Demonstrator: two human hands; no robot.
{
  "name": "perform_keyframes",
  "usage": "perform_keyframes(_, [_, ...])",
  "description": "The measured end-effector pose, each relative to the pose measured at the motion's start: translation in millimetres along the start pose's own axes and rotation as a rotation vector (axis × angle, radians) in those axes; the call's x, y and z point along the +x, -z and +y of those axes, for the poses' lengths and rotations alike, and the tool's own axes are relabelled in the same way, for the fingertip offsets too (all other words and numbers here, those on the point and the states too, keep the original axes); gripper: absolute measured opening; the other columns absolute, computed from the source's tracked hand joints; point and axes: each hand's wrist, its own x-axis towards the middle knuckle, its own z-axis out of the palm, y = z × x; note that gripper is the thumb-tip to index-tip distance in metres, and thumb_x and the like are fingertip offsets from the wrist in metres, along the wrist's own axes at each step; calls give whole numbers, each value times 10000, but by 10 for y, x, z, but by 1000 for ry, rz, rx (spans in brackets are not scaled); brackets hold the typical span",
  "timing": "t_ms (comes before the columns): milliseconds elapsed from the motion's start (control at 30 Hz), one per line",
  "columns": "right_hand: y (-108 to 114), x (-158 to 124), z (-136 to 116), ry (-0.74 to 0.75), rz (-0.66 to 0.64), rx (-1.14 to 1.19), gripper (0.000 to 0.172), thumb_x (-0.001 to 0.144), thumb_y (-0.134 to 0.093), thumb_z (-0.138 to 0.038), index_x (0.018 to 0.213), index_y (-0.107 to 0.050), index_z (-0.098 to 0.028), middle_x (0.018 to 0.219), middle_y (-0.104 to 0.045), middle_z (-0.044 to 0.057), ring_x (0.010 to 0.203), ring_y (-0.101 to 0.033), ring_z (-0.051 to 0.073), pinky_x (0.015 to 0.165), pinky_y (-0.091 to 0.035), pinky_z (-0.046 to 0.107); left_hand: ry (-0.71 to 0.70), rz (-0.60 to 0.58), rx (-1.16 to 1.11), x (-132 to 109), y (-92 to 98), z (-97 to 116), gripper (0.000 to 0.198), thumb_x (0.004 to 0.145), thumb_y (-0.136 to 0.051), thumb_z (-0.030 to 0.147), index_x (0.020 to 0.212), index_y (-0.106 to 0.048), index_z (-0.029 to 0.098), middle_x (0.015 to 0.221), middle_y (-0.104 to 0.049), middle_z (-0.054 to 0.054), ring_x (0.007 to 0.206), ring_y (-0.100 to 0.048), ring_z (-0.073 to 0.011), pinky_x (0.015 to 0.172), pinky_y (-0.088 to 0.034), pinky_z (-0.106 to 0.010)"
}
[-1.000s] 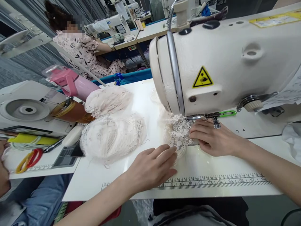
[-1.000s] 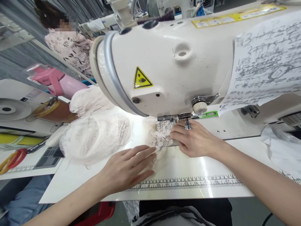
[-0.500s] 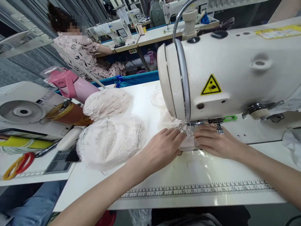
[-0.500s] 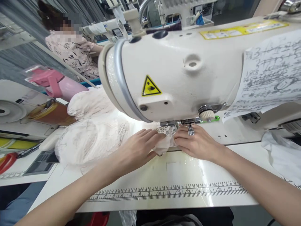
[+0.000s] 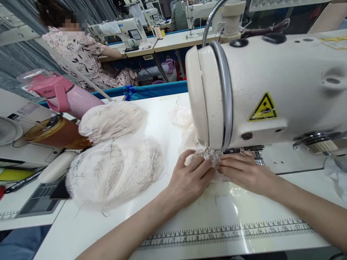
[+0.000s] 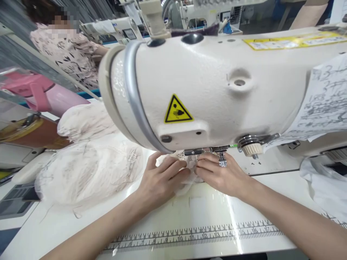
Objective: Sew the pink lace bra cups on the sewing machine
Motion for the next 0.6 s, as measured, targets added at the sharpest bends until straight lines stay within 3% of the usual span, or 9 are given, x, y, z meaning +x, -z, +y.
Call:
perform_keyframes(100, [-1, 9, -1, 6, 60, 0, 248, 892, -482, -50, 942, -659, -216, 949, -716, 3, 934, -631, 143, 805, -464, 295, 35, -110, -87, -29, -50, -5, 340, 850, -455, 82, 1144, -605, 163, 1219, -650, -64, 1112, -593, -223, 1067, -319, -458])
perform_keyframes(167, [-15, 3, 6, -3, 59, 27, 257, 891, -483, -52, 928, -665, -229, 934, -716, -1, 922, -634, 141, 792, -474, 289, 59, -189, -131, -52, -87, -11, 412, 873, -456, 161, 1277, -535, 141, 1312, -595, -87, 1205, -550, -244, 1104, -299, -477])
perform_keyframes(333, [-68, -35, 17, -6, 26, 73, 269, 888, -488, -53, 986, -663, -231, 943, -712, 4, 957, -631, 154, 813, -512, 306, 85, -226, -165, -70, -114, -29, 413, 892, -468, 224, 1282, -550, 116, 1310, -595, -92, 1224, -549, -258, 1155, -246, -499])
perform_keyframes(600, [-123, -50, 50, 33, -59, 130, 335, 893, -456, -50, 1083, -639, -255, 1009, -704, 14, 998, -626, 170, 820, -568, 310, 89, -245, -149, -53, -93, -37, 396, 891, -490, 223, 1271, -568, 147, 1304, -597, -88, 1179, -585, -271, 1141, -266, -542])
